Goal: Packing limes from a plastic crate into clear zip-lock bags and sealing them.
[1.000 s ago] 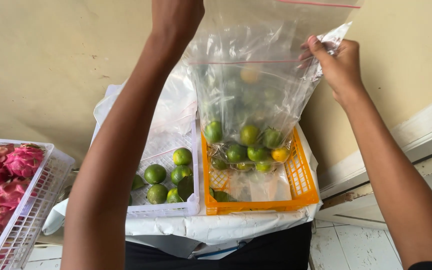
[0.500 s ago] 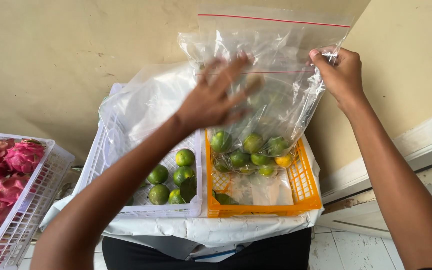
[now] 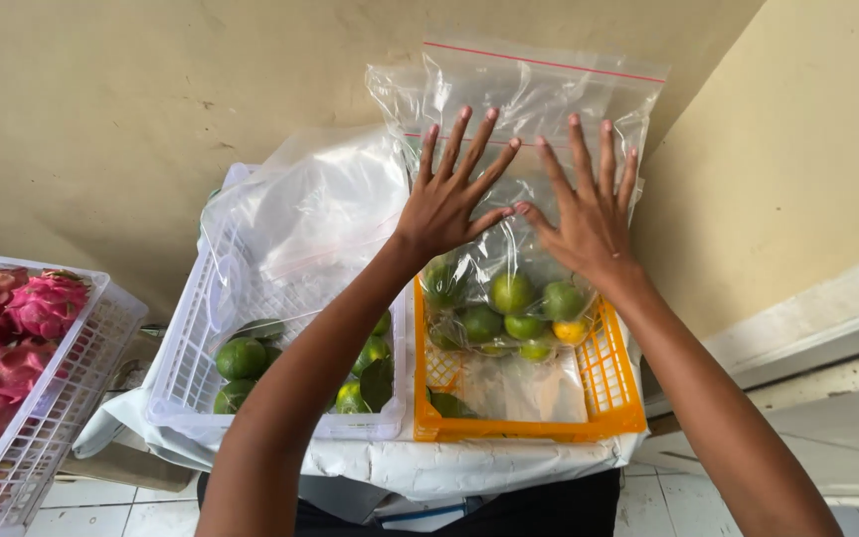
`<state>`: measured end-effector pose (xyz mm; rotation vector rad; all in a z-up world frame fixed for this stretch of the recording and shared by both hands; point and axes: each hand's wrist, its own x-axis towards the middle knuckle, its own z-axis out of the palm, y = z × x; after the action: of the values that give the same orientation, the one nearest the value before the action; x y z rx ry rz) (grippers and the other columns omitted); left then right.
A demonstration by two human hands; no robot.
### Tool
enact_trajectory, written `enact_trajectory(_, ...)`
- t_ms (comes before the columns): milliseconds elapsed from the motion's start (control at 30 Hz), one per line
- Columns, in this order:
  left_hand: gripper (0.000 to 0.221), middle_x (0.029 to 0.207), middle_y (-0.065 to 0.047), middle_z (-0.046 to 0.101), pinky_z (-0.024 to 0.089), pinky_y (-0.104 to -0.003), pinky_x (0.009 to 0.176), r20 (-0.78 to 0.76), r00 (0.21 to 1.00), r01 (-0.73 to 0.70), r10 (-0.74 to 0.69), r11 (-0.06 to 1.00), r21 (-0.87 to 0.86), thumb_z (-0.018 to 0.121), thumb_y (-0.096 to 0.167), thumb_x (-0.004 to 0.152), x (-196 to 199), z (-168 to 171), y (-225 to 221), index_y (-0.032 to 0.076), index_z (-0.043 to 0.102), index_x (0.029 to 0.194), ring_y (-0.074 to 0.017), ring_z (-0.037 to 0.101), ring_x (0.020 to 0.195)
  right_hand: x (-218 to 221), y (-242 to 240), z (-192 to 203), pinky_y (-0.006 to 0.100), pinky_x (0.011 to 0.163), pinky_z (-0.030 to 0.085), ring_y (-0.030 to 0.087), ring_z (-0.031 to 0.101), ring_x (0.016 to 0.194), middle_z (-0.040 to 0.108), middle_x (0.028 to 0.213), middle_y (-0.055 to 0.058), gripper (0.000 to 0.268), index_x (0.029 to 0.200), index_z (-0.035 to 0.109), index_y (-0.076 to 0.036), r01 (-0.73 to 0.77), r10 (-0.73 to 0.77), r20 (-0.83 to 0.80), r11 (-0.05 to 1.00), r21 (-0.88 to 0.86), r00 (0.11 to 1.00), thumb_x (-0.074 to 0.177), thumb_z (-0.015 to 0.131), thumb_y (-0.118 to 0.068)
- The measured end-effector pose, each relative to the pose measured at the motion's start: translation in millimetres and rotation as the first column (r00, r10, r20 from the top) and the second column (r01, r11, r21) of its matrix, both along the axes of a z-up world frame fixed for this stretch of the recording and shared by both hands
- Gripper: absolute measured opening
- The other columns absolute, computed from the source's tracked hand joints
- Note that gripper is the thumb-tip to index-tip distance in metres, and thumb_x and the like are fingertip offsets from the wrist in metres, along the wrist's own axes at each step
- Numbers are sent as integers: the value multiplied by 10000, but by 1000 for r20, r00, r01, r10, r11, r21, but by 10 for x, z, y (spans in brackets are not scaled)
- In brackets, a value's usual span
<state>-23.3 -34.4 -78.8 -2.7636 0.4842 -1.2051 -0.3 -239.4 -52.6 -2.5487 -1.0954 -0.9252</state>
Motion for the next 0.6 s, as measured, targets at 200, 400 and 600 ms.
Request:
enact_trajectory(200,692,1624,-98,33,61,-578,1200,-53,998,25,-36,978,-205,305,675,999,252,-194,205,300,167,1565,-340,6,1503,280,18,52,657,1113,16,399,28,1459,89,1606,115,683,1552,222,-200,61,-62,-18,997,-47,998,992,362,-566)
enact_trajectory(400,705,1626,-109,23,61,-562,1232,-85,996,-11,-5,983,-185,351,674,1023,119,-127,219,278,146,1570,-333,20,1524,349,13,4,652,1138,30,377,56,1477,100,1611,83,703,1561,200,-225,63,-64,-4,997,-39,998,995,283,-634)
enact_trajectory(600,723,1612,-120,71,45,-530,1220,-136,989,-55,52,998,-17,331,710,1018,-254,6,234,264,175,1566,-315,79,1519,115,-65,-35,650,1143,28,376,86,1483,133,1611,93,735,1558,230,-211,28,-28,18,1000,3,999,981,276,-664)
